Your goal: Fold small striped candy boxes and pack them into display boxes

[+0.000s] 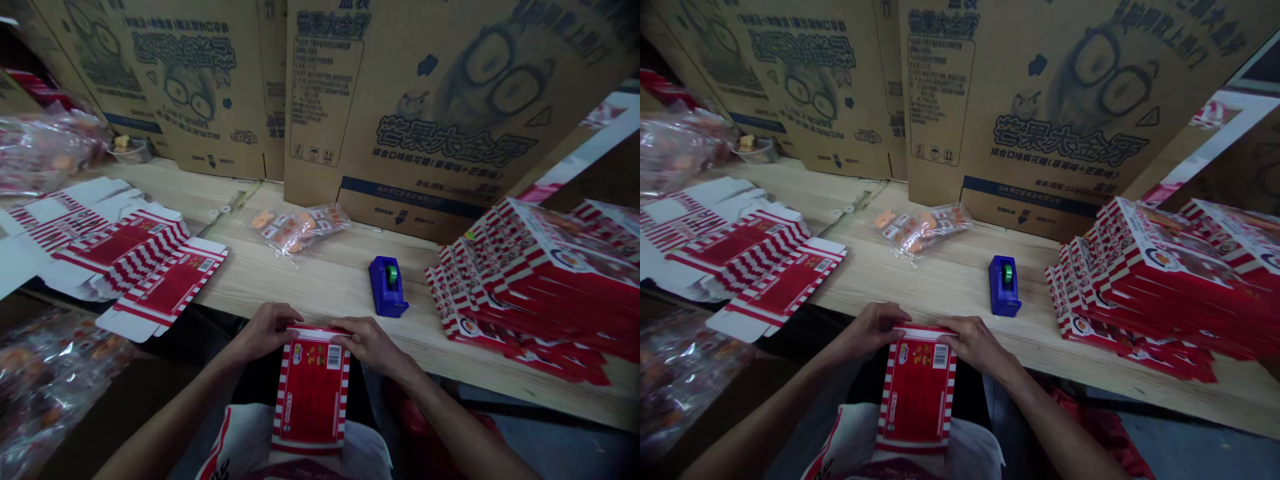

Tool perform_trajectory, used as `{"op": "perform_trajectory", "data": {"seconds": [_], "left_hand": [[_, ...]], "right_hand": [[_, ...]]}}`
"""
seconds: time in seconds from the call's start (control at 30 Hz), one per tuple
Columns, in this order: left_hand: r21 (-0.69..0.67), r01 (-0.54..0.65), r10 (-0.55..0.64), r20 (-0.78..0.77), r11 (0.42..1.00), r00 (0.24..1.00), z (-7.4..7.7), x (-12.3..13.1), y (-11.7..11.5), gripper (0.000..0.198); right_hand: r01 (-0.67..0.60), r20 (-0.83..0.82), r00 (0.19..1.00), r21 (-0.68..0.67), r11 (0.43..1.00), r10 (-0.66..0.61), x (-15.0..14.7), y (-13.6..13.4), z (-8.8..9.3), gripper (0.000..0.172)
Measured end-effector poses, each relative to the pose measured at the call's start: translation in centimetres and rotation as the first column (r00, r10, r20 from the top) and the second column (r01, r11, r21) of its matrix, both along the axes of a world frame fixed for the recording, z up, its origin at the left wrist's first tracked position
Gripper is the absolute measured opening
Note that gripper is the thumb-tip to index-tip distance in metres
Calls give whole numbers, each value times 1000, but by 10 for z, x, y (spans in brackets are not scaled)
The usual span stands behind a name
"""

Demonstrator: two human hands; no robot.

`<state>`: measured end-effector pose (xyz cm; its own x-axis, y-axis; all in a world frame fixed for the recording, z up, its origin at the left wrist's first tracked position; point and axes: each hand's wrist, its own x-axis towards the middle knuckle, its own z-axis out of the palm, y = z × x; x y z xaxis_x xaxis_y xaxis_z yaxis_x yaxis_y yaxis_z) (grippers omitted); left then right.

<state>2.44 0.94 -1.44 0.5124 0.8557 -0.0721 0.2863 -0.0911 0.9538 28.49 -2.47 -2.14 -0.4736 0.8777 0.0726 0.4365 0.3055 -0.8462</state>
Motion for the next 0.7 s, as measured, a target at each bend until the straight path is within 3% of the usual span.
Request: {"op": "perform_trajectory", "data": {"seconds": [0.07,0.17,0.27,0.37,0.47,0.6,0.7], "left_hand": [[-60,14,-13,25,998,1000,3,1,2,24],[-208,41,-20,101,977,995,7,3,7,26],[-229,36,-11,110,973,994,9,4,10,21],[-111,27,-13,122,993,992,7,1,5,21],[79,-15,6,107,997,994,-2,-1,-8,20],[347,-130,115,62,929,991,-18,0,-29,17],[342,-193,168,102,920,980,-22,7,-39,14]], "right_hand": [[33,-13,999,-3,999,-33,-1,2,2,25],[115,-71,990,-130,985,-124,-3,10,5,14],[126,-137,978,-216,968,-158,-6,15,6,12],[161,-168,967,-183,970,-192,-7,6,5,16],[222,-198,953,-69,973,-231,-9,-14,-3,14],[335,-284,919,187,923,-275,-16,-40,-21,15],[370,-304,899,141,918,-315,-18,-43,-19,13]]}}
